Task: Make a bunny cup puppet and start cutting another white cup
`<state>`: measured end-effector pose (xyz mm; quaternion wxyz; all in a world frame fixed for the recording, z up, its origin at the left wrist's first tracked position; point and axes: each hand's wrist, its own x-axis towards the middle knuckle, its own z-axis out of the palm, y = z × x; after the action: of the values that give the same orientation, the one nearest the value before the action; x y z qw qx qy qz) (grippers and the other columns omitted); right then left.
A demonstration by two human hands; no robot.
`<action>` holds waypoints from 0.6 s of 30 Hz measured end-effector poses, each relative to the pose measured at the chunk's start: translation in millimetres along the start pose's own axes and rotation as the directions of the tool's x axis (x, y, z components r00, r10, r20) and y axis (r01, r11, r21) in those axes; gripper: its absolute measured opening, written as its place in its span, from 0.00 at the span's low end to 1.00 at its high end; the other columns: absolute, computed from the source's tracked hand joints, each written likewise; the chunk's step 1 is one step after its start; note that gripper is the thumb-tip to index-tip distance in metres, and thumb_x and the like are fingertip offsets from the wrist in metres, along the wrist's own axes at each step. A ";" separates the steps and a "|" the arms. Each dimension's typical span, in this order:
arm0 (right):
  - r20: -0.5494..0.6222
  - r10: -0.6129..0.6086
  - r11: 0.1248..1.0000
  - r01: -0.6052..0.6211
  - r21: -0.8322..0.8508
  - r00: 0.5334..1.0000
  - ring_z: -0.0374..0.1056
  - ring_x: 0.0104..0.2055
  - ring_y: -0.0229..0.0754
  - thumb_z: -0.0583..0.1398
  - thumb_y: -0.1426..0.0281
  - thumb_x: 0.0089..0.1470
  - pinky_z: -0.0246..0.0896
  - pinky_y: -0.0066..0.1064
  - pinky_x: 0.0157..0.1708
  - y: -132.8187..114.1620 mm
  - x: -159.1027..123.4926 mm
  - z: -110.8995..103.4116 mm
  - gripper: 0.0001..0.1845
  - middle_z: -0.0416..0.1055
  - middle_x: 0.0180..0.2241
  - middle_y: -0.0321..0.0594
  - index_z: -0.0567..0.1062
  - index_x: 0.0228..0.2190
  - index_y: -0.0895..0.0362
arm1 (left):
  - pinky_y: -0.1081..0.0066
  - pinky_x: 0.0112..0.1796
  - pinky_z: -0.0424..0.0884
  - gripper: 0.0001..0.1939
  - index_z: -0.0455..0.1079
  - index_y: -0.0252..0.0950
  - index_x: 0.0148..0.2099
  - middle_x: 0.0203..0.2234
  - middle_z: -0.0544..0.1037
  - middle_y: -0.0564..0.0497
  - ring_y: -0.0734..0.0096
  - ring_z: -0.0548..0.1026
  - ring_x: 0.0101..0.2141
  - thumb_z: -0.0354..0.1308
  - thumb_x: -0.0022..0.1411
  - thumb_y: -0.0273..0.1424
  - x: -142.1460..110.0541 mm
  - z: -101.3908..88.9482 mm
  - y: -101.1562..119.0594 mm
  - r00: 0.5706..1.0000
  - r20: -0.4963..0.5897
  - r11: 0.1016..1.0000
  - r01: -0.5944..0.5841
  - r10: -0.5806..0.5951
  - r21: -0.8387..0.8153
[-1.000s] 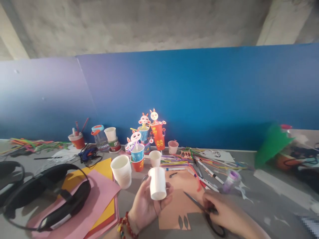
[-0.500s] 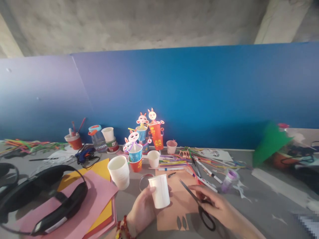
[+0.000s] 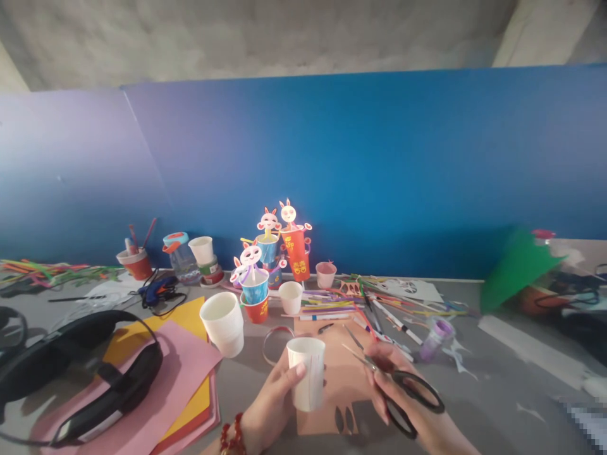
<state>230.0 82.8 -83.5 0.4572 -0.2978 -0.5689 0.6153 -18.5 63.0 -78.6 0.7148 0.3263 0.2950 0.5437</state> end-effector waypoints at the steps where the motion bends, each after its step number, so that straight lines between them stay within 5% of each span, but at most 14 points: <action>1: -0.017 -0.023 1.000 0.023 -0.005 1.000 0.64 0.21 0.33 0.59 0.57 0.63 0.58 0.27 0.23 -0.3 -0.2 1.9 0.19 0.67 0.30 0.33 0.66 0.51 0.50 | 0.61 0.44 0.72 0.28 0.69 0.41 0.60 0.43 0.80 0.45 0.57 0.78 0.43 0.68 0.58 0.36 -0.1 0.3 0.4 1.000 -0.008 1.000 0.003 -0.003 0.008; 7: -0.147 -0.042 0.996 0.053 0.077 0.988 0.64 0.22 0.35 0.59 0.60 0.64 0.61 0.28 0.26 -2.4 -0.6 12.4 0.19 0.67 0.24 0.31 0.68 0.54 0.54 | 0.61 0.45 0.71 0.30 0.66 0.37 0.62 0.42 0.81 0.41 0.55 0.78 0.44 0.65 0.60 0.39 0.8 4.5 2.6 0.999 0.042 1.000 -0.003 0.003 0.015; 13: -0.178 0.038 0.954 0.018 0.300 0.983 0.66 0.23 0.36 0.63 0.58 0.59 0.62 0.27 0.23 -3.2 -1.9 18.4 0.17 0.71 0.25 0.35 0.74 0.45 0.55 | 0.61 0.40 0.74 0.20 0.72 0.35 0.56 0.42 0.81 0.40 0.56 0.79 0.40 0.61 0.65 0.38 1.9 5.8 1.0 0.996 0.068 0.997 0.068 -0.066 -0.028; 18: -0.167 0.037 0.938 0.024 0.346 0.985 0.69 0.22 0.38 0.65 0.58 0.56 0.63 0.27 0.21 -11.4 -4.4 22.0 0.18 0.75 0.24 0.38 0.75 0.43 0.56 | 0.58 0.45 0.74 0.22 0.75 0.29 0.51 0.43 0.81 0.38 0.54 0.80 0.42 0.58 0.66 0.43 5.8 7.8 4.5 0.988 0.079 0.977 0.147 -0.136 -0.154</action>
<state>214.8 68.8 -69.3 0.5475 -0.2663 -0.4093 0.6795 -13.7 68.4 -70.6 0.7851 0.2647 0.2485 0.5019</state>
